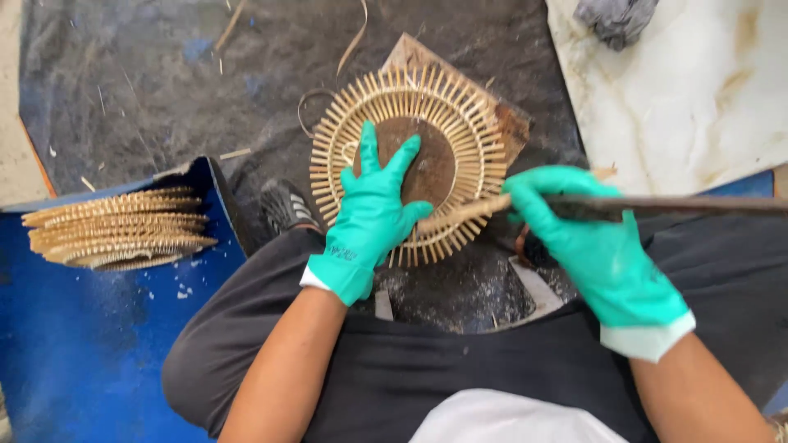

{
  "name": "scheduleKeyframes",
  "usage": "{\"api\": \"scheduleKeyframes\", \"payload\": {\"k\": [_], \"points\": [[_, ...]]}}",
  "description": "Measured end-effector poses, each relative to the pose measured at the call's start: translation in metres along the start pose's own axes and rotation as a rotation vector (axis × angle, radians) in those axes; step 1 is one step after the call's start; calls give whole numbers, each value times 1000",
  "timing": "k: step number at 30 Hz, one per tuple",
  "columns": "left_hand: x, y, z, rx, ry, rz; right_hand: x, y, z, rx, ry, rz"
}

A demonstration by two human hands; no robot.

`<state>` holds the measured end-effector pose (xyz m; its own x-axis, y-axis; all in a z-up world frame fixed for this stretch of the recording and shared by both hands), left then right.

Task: The person is shaving or smoothing the wooden slats of a circular bamboo object using a knife.

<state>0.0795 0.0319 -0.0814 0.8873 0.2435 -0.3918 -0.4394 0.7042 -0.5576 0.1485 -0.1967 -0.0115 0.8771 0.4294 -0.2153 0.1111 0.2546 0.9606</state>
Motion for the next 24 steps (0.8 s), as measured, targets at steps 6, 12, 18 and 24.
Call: {"api": "scheduleKeyframes", "payload": {"k": [6,12,18,24], "points": [[3,10,0,10,56,-9,6,1,2,33,-50,-106],[3,18,-2,-18,88,-75,9,-5,6,42,-68,-41],[6,27,-8,26,104,-157,12,-7,3,93,-88,-83],[-3,13,1,-23,12,-74,12,-15,4,74,-55,-85]]}}
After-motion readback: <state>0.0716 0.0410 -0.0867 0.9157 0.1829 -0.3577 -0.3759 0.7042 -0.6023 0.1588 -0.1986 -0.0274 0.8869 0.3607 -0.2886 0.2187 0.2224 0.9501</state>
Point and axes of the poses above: each hand's wrist, its own x-axis towards the middle knuckle, its own z-axis out of the back of the hand, y = z × x, the point moved 7 cm from there along x, towards the middle knuckle
